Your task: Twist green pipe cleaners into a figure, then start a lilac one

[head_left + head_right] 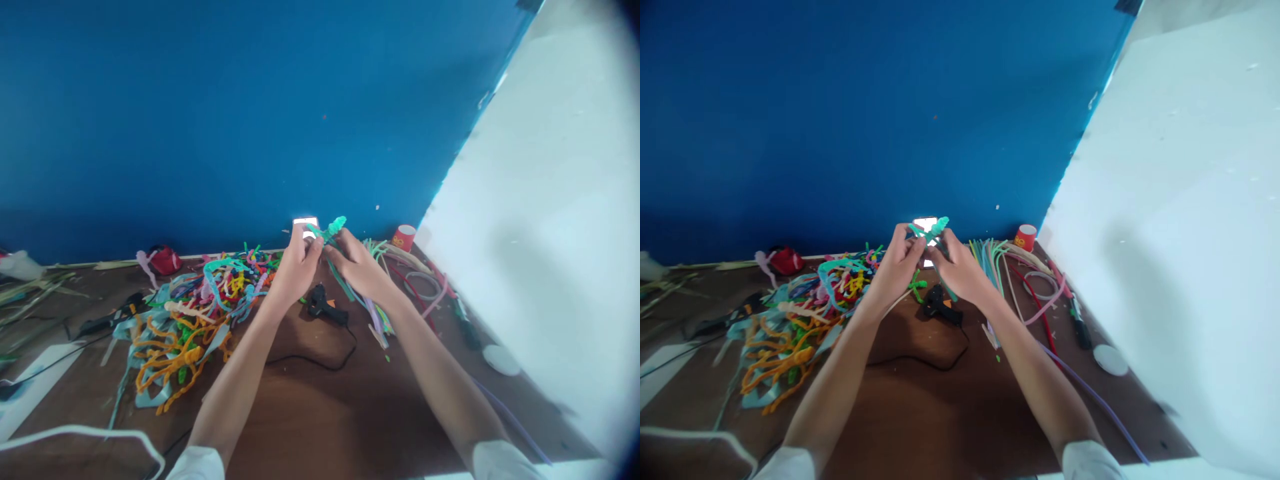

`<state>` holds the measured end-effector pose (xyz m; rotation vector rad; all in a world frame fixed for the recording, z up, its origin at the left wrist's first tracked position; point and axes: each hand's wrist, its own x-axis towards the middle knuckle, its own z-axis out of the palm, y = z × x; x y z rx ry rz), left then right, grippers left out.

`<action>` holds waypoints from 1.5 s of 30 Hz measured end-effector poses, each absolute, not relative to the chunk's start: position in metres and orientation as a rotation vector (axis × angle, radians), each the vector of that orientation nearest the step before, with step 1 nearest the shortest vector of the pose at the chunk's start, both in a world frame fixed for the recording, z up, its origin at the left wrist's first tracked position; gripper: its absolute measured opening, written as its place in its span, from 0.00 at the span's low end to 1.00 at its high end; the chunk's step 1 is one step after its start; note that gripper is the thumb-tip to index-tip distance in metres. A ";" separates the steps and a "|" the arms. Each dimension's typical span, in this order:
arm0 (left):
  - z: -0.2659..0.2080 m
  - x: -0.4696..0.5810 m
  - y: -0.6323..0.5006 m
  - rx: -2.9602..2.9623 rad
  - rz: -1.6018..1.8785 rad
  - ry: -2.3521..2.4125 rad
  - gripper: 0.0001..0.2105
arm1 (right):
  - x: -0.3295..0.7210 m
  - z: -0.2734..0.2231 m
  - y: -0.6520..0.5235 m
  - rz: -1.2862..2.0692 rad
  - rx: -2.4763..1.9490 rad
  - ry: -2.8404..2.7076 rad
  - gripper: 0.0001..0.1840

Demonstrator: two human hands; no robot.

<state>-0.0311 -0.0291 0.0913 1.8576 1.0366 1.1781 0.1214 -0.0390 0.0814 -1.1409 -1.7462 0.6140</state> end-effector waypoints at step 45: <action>0.082 -0.031 -0.023 1.865 1.138 1.179 0.13 | 0.115 0.089 -0.054 -0.301 -1.603 -2.055 0.12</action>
